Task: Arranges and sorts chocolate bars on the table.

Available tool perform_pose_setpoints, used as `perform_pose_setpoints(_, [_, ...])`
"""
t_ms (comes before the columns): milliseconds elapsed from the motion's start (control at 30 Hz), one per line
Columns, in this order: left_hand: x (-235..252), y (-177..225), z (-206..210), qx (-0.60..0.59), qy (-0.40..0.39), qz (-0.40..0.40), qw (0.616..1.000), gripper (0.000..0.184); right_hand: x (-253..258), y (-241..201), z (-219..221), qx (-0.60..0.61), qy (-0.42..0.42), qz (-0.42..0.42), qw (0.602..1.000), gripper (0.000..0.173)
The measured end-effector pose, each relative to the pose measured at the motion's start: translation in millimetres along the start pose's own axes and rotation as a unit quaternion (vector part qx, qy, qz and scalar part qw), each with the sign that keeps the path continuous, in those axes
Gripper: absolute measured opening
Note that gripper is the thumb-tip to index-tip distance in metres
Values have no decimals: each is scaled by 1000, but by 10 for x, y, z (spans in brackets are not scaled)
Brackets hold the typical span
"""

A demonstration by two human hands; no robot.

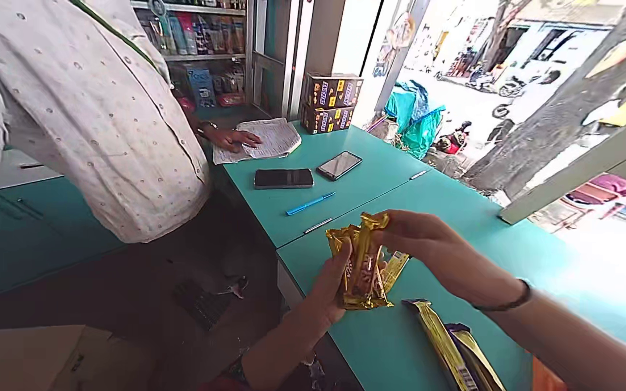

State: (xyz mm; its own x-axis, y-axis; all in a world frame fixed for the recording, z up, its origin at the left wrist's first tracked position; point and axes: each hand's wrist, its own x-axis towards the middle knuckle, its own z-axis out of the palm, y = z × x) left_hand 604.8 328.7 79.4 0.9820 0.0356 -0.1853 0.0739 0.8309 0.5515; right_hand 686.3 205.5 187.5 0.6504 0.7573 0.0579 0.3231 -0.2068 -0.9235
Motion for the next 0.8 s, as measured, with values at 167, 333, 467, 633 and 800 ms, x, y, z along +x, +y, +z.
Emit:
perform_pose_setpoints(167, [-58,41,-64,-45,-50,4,998,67,254,289,120,-131,38,6,991,11])
perform_pose_setpoints(333, [-82,24,-109,-83,-58,-2,995,24,224,232,218,-279,87,-105,951,28])
perform_pose_setpoints(467, [1,-18,-226,-142,-108,28,984,57,236,104,-183,-544,57,-238,802,35])
perform_pose_setpoints(633, [13,-23,-342,-181,-122,15,976,60,13,631,-397,-569,-235,-108,781,41])
perform_pose_setpoints(800, [-19,-30,-354,-173,-128,-2,977,59,-287,695,-673,-454,-94,-63,884,22])
